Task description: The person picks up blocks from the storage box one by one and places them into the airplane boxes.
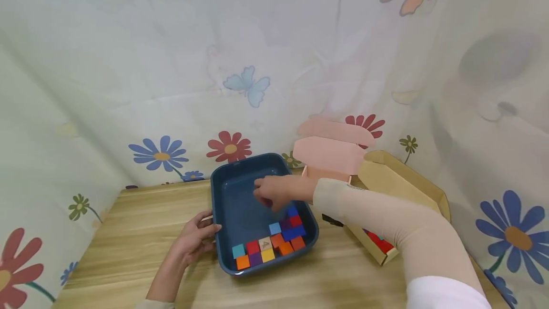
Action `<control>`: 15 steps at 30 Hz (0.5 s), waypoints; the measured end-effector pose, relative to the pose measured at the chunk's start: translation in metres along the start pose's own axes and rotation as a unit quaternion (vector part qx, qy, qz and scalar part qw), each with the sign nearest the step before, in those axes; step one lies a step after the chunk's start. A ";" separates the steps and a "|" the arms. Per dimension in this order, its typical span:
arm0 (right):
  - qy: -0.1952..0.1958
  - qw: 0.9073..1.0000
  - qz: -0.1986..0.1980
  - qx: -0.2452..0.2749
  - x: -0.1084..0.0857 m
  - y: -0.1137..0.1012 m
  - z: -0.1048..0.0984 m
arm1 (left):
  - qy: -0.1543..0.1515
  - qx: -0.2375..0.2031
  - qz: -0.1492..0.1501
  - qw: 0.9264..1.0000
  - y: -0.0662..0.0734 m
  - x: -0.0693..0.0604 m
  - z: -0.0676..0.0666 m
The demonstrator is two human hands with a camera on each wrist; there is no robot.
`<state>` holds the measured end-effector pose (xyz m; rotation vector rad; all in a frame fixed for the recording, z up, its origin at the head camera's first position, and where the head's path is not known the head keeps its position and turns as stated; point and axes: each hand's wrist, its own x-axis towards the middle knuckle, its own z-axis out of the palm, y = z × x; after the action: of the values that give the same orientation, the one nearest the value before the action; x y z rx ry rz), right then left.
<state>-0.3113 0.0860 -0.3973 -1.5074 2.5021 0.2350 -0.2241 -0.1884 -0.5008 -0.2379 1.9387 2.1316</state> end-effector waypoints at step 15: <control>0.051 0.997 0.028 0.060 -0.054 0.031 -0.011 | -0.011 0.004 0.001 1.000 0.001 0.000 -0.004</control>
<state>-0.3153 0.1441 -0.3714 -1.4382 2.5894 0.0168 -0.2242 -0.1920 -0.5005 -0.2111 1.9365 2.1182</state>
